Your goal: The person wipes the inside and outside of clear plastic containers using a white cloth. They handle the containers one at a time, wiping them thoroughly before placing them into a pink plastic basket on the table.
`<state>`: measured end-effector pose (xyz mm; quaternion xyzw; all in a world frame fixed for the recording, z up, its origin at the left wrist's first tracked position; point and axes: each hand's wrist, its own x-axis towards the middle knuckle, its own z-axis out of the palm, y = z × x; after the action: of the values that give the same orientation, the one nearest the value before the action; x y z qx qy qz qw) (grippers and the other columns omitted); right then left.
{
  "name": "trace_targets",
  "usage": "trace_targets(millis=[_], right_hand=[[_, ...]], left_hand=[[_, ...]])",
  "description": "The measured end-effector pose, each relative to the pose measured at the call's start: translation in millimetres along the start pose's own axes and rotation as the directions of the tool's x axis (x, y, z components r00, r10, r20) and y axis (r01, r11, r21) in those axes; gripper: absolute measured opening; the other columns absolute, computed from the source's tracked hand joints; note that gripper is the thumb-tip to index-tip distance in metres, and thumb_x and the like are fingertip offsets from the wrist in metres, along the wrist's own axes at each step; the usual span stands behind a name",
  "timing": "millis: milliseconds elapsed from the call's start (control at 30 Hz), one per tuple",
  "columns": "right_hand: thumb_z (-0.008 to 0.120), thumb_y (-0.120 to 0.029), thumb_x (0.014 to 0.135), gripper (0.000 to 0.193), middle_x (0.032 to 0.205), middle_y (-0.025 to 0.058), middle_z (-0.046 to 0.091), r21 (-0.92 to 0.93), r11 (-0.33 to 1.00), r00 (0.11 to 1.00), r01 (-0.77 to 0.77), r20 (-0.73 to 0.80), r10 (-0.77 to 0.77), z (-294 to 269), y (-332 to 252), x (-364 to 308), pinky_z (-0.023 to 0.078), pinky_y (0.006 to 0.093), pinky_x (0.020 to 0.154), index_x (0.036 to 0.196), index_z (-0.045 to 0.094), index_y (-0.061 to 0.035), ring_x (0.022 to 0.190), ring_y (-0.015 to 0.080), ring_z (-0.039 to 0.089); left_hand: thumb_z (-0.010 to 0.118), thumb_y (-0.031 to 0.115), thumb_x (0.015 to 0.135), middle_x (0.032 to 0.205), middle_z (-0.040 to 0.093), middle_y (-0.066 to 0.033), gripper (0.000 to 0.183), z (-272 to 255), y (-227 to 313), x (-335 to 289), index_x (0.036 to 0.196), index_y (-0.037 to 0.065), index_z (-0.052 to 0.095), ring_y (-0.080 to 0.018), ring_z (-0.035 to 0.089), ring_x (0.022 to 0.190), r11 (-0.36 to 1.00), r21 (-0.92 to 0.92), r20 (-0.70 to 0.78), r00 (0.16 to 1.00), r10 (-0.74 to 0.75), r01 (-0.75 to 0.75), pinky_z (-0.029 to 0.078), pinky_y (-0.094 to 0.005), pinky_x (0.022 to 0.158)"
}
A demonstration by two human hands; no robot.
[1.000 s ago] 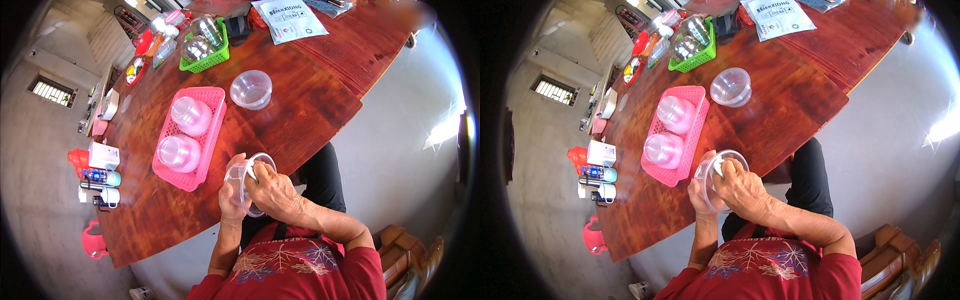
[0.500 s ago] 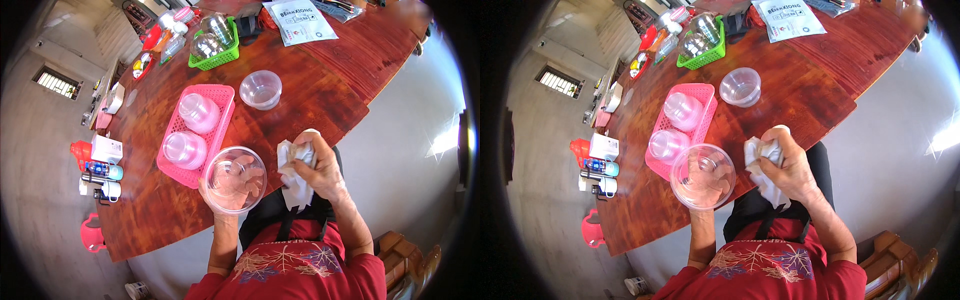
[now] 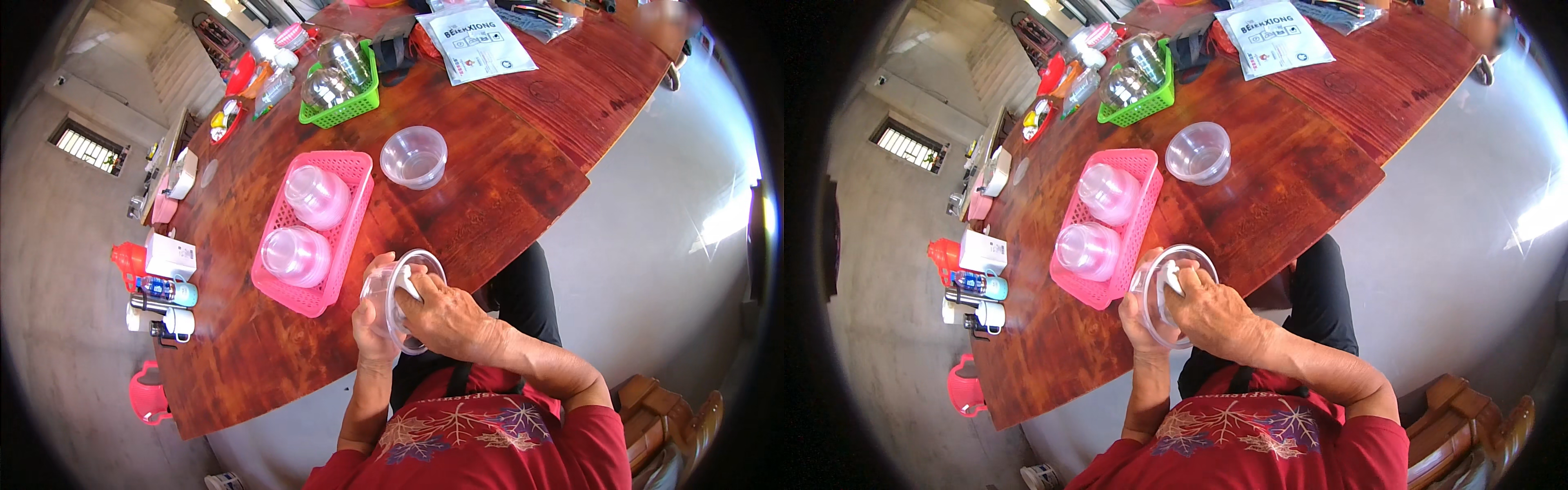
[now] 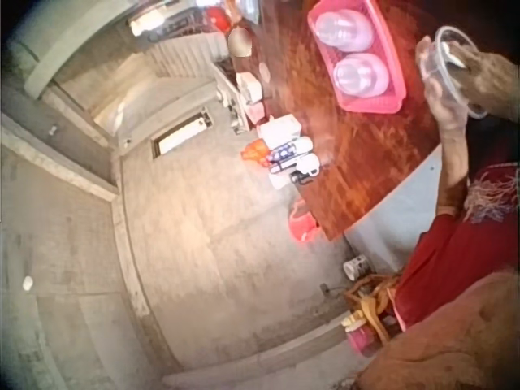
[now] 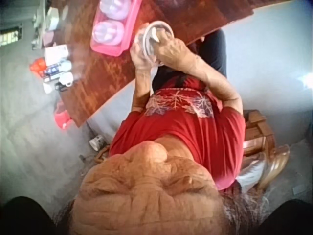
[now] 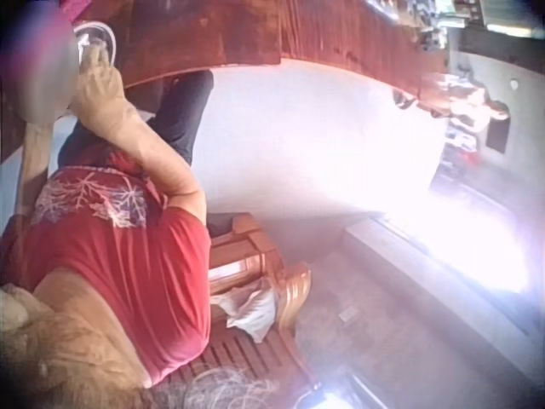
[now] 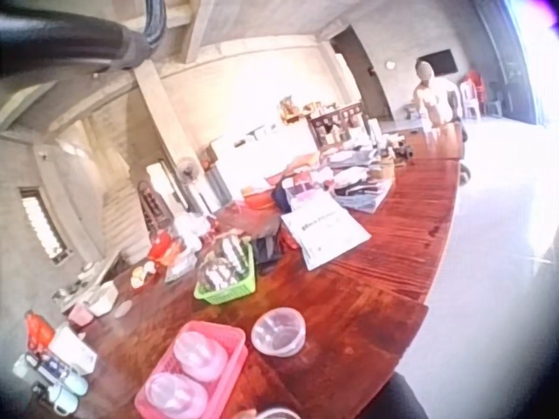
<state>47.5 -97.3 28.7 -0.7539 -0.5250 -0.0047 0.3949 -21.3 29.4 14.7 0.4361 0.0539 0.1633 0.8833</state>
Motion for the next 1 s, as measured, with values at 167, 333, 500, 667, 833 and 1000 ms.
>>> trace_targets(millis=[167, 333, 500, 667, 833, 1000], right_hand=[[0.067, -0.006, 0.074, 0.033, 0.101, 0.0183, 0.053, 0.581, 0.810, 0.997, 0.079, -0.038, -0.070, 0.9, -3.0, 8.5, 0.049, 0.0441, 0.077, 0.105, 0.059, -0.0009, 0.090, 0.0373, 0.057], [0.064, -0.010, 0.066, 0.033, 0.103, 0.0175, 0.052, 0.041, 0.990, 0.972, 0.136, -0.200, -0.126, 1.0, -1.8, 16.4, 0.054, 0.0397, 0.072, 0.098, 0.064, -0.0032, 0.095, 0.0303, 0.057], [0.066, -0.009, 0.067, 0.033, 0.099, 0.0170, 0.053, 0.130, 0.991, 0.998, 0.026, 0.047, -0.033, -1.8, 14.1, 10.8, 0.054, 0.0417, 0.074, 0.099, 0.063, -0.0048, 0.095, 0.0289, 0.058], [0.067, -0.003, 0.078, 0.024, 0.100, 0.0079, 0.057, 0.796, 0.530, 0.956, -0.292, 0.248, 0.154, -47.4, 30.7, -8.9, 0.048, 0.0322, 0.082, 0.099, 0.056, -0.0064, 0.096, 0.0196, 0.058], [0.060, 0.004, 0.086, 0.013, 0.102, 0.0032, 0.057, 0.910, 0.403, 0.984, -0.101, 0.031, 0.177, -54.2, 57.0, -23.5, 0.045, 0.0297, 0.085, 0.095, 0.056, -0.0056, 0.096, 0.0121, 0.056], [0.059, 0.005, 0.084, 0.021, 0.106, 0.0082, 0.060, 0.817, 0.576, 0.862, -0.011, -0.285, 0.419, -37.6, 37.9, -19.1, 0.048, 0.0287, 0.084, 0.102, 0.056, -0.0047, 0.097, 0.0162, 0.060]], left_hand=[[0.041, 0.063, 0.084, 0.122, 0.052, -0.0263, 0.078, -3.3, -0.8, 2.4, 0.133, 0.002, 0.038, -0.0455, 0.060, 0.094, 1.000, 0.023, 0.076, 0.997, -0.014, 0.012, 0.049, -0.0533, 0.081], [0.058, 0.053, 0.079, 0.123, 0.053, -0.0169, 0.078, -3.7, -6.3, 2.7, 0.136, 0.005, 0.035, -0.0307, 0.054, 0.112, 0.999, -0.024, -0.043, 0.999, 0.022, -0.023, 0.045, -0.0417, 0.095], [0.067, 0.045, 0.076, 0.126, 0.050, -0.0150, 0.081, -8.7, -5.7, 0.7, 0.137, 0.005, 0.033, -0.0279, 0.054, 0.113, 0.996, 0.069, -0.106, 0.993, 0.056, -0.049, 0.047, -0.0381, 0.094], [0.059, 0.046, 0.084, 0.126, 0.048, -0.0273, 0.072, -20.9, 16.5, 10.6, 0.137, 0.007, 0.032, -0.0484, 0.055, 0.106, 0.997, -0.067, 0.038, 0.998, 0.044, -0.041, 0.057, -0.0492, 0.071], [0.056, 0.055, 0.082, 0.125, 0.048, -0.0291, 0.082, -19.0, 19.8, 10.3, 0.139, 0.002, 0.029, -0.0504, 0.056, 0.103, 0.991, -0.118, 0.005, 0.998, 0.062, -0.061, 0.058, -0.0487, 0.065], [0.058, 0.053, 0.082, 0.126, 0.049, -0.0247, 0.078, -14.5, 9.5, 11.4, 0.139, 0.007, 0.030, -0.0428, 0.055, 0.109, 0.996, -0.012, 0.033, 0.995, 0.090, -0.090, 0.057, -0.0449, 0.072]])
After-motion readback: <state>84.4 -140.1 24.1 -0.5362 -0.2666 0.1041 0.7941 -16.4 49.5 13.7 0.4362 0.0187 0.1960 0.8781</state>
